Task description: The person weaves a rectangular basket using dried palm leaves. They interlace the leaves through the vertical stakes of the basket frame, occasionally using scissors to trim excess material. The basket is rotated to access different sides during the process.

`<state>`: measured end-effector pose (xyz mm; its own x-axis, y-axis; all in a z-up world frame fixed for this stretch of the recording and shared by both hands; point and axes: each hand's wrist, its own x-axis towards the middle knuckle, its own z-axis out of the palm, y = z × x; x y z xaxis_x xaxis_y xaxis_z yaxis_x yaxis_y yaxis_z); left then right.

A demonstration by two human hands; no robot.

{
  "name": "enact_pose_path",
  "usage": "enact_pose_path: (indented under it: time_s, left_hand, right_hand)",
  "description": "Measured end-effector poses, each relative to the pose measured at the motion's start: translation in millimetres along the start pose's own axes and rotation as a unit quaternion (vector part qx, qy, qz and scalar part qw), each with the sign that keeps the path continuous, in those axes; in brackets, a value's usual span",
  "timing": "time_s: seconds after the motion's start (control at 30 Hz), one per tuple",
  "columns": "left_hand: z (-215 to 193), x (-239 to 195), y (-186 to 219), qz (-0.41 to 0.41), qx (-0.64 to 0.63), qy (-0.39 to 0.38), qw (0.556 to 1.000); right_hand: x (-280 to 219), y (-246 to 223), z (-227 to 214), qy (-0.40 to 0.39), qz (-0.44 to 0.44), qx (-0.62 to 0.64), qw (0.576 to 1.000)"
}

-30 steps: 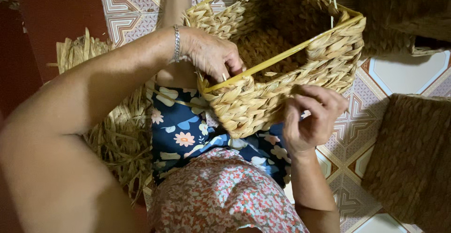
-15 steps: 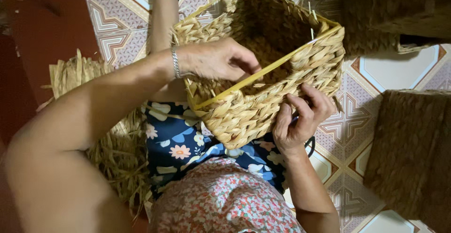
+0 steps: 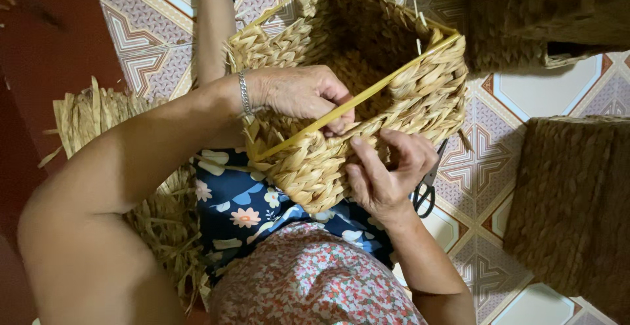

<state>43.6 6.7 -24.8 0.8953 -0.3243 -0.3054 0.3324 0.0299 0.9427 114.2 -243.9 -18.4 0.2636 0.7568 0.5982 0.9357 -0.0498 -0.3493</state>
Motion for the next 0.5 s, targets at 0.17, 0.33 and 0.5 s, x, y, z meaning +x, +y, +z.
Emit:
enact_pose_path:
  time_s: [0.17, 0.33, 0.5]
  left_hand:
    - [-8.5, -3.0, -0.1, 0.014, -0.013, -0.035, 0.999]
    - [-12.0, -0.1, 2.1, -0.015, 0.002, -0.042, 0.999]
    - [-11.3, 12.6, -1.6, -0.042, -0.072, -0.063, 0.995]
  right_hand:
    - [4.3, 3.7, 4.0, 0.013, 0.0, 0.012, 1.0]
    - [2.2, 3.7, 4.4, 0.015, 0.001, 0.016, 1.0]
    - [1.7, 3.7, 4.6, 0.012, 0.003, 0.014, 1.0]
